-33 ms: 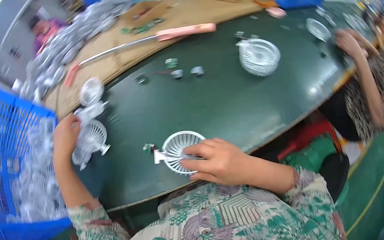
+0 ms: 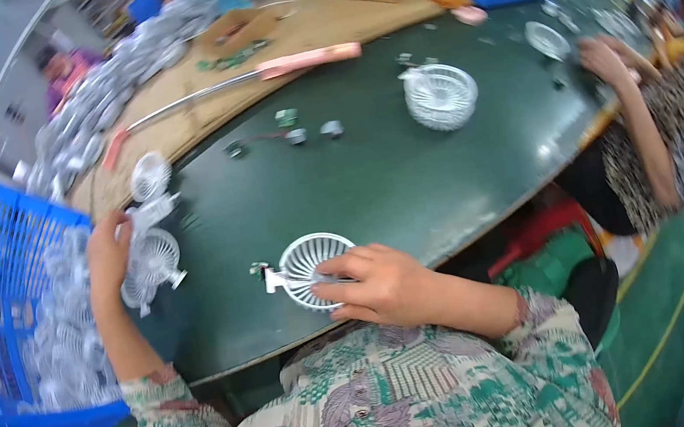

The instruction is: Assembling handheld electric fans by fitting motors and circuit boards into plastic housings on a production line.

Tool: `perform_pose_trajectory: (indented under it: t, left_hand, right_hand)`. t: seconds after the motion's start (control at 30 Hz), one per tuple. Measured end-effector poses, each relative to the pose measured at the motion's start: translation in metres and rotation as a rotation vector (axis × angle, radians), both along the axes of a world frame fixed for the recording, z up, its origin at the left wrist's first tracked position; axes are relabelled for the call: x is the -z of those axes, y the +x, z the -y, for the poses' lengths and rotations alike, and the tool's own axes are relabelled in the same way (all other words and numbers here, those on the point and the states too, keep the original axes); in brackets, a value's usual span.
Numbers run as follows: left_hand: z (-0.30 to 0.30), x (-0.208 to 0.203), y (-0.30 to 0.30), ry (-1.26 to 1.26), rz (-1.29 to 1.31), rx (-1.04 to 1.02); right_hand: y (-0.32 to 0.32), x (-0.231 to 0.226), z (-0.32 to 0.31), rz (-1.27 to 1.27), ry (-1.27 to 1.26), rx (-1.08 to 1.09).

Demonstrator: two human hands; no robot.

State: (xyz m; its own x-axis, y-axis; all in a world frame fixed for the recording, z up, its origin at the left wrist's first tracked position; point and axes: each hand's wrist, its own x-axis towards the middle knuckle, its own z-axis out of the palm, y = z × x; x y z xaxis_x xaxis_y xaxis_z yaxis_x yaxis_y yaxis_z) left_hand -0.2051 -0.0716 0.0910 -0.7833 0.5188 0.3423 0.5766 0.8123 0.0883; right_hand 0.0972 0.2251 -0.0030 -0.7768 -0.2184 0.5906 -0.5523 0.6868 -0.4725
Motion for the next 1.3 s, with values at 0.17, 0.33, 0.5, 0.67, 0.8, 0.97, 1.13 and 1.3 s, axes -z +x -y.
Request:
perform_pose_trajectory:
  t: [0.17, 0.33, 0.5, 0.67, 0.8, 0.97, 1.13, 1.3]
  left_hand:
    - [-0.030, 0.017, -0.009, -0.197, 0.153, 0.149]
    - [-0.046, 0.044, 0.012, -0.303, 0.180, 0.154]
    - [-0.055, 0.038, 0.061, -0.336, 0.175, 0.327]
    - [-0.057, 0.044, 0.115, -0.368, 0.100, 0.528]
    - [-0.064, 0.053, 0.162, -0.288, 0.122, 0.592]
    - [-0.067, 0.071, 0.192, -0.022, 0.108, 0.612]
    - [-0.064, 0.084, 0.206, 0.151, 0.115, 0.565]
    - [-0.055, 0.088, 0.198, 0.180, 0.103, 0.534]
  right_hand:
    - [0.010, -0.005, -0.040, -0.147, 0.077, 0.231]
    - [0.006, -0.033, -0.098, -0.234, 0.220, 0.562]
    - [-0.005, -0.038, -0.161, -0.188, 0.395, 0.779]
    - [-0.014, -0.040, -0.167, -0.094, 0.510, 0.898]
    - [-0.030, -0.050, -0.132, -0.191, 0.529, 0.782]
    - [-0.087, -0.047, -0.092, -0.036, 0.473, 0.450]
    - [-0.156, -0.032, -0.090, 0.154, 0.556, 0.430]
    - [-0.171, -0.020, -0.091, 0.188, 0.622, 0.422]
